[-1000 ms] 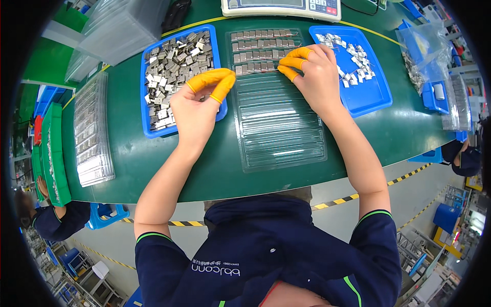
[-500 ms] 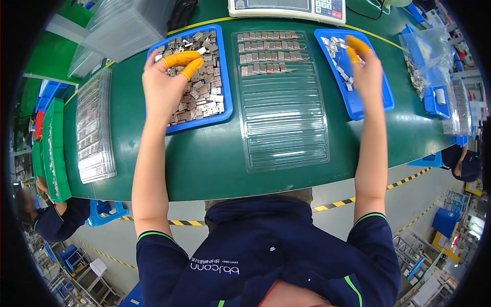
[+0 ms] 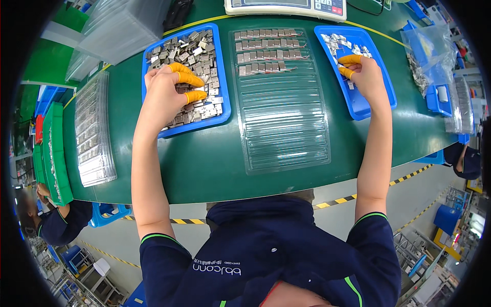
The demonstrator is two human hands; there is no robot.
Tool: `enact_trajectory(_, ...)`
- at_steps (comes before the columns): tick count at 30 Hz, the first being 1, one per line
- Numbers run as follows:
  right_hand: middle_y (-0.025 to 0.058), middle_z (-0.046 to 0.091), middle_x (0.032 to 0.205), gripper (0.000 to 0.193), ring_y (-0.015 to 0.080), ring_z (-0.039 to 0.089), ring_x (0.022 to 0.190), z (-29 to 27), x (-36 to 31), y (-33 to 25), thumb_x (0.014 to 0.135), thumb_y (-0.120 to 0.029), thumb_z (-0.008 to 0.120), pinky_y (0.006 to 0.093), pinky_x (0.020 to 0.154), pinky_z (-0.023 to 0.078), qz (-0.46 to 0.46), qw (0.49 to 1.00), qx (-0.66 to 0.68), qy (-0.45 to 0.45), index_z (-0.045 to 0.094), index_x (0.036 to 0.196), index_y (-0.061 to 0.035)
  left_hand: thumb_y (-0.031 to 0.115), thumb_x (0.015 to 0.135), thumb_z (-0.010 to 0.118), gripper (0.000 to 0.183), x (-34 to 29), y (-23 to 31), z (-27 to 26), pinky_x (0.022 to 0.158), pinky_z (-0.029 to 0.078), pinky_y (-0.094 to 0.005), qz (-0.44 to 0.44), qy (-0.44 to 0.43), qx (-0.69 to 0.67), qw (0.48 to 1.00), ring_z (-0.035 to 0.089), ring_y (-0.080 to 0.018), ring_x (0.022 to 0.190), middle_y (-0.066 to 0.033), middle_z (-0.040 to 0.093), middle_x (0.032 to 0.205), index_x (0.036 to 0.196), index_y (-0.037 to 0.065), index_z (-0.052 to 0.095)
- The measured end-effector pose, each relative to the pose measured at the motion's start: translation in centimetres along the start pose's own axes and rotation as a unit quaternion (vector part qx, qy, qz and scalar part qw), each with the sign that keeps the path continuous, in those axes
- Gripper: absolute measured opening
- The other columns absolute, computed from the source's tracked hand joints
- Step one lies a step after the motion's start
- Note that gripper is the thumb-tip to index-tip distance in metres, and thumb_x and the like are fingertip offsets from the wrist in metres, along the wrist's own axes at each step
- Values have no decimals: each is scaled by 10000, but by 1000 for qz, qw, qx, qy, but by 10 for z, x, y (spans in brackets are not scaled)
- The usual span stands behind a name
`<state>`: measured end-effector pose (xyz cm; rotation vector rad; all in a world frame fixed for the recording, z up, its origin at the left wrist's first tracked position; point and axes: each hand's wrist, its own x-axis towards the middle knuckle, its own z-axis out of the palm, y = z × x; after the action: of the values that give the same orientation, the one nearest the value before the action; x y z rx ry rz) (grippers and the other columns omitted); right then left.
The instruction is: The person assembles small electronic components by hand at a factory workstation. They pick up a metal piece from a blue tray and a white piece from another tray, then press them together and place the assembled unit into a clear plastic tray. The process is repeated continuously throughout the video.
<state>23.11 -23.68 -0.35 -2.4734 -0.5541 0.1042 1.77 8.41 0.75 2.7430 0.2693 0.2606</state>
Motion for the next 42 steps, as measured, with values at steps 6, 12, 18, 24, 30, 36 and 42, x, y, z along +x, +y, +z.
enact_trajectory(6, 129, 659, 821, 241, 206, 609, 722, 3, -1, 4, 725, -7, 666, 285, 681, 488, -1, 1000, -30, 7, 662, 966, -2, 71, 668, 747, 181, 4, 11, 2, 669, 439, -258, -110, 24, -139, 984, 537, -152, 691, -68, 618, 845, 840, 40, 698)
enact_trajectory(12, 92, 648, 830, 254, 140, 606, 733, 6, 2, 6, 779, -8, 634, 246, 704, 483, -21, 999, 24, 23, 635, 1033, -1, 7, 777, 670, 308, 2, 23, 19, 781, 492, -239, -105, 109, -463, 873, 613, -131, 789, -82, 648, 909, 1078, -11, 608)
enact_trajectory(18, 114, 659, 913, 245, 150, 636, 776, 8, -7, -28, 804, -53, 644, 246, 727, 498, -48, 964, 231, 124, 626, 1034, 28, 35, 830, 618, 287, -5, 51, 28, 797, 524, -287, -131, 44, -641, 755, 646, -238, 898, -158, 638, 995, 1095, -61, 566)
enact_trajectory(24, 159, 646, 960, 240, 235, 652, 871, 50, -55, -91, 831, -12, 609, 308, 798, 530, -55, 836, 543, -63, 584, 1054, 74, 50, 833, 618, 324, -17, 78, 38, 811, 519, -278, -148, 60, -705, 691, 641, -230, 922, -162, 632, 1024, 1134, -47, 551)
enact_trajectory(30, 149, 644, 969, 261, 221, 653, 862, 63, -69, -99, 788, 20, 649, 292, 809, 525, -45, 825, 551, -119, 595, 1038, 73, 59, 834, 618, 286, -19, 74, 43, 855, 500, -294, -133, 40, -661, 737, 621, -245, 969, -149, 618, 1076, 1097, -47, 582)
enact_trajectory(36, 145, 644, 974, 257, 213, 651, 860, 61, -69, -98, 783, 25, 654, 292, 810, 524, -53, 828, 544, -125, 604, 1030, 76, 48, 812, 643, 275, -19, 75, 41, 842, 505, -290, -146, 16, -644, 751, 639, -232, 916, -135, 642, 1012, 1061, -60, 599)
enact_trajectory(42, 104, 663, 923, 237, 149, 646, 832, 57, -71, -98, 773, 3, 669, 245, 788, 514, -53, 836, 537, -102, 637, 1003, 47, 38, 812, 637, 287, -18, 74, 42, 812, 521, -298, -143, 20, -645, 750, 647, -240, 892, -139, 642, 1007, 1077, -60, 588)
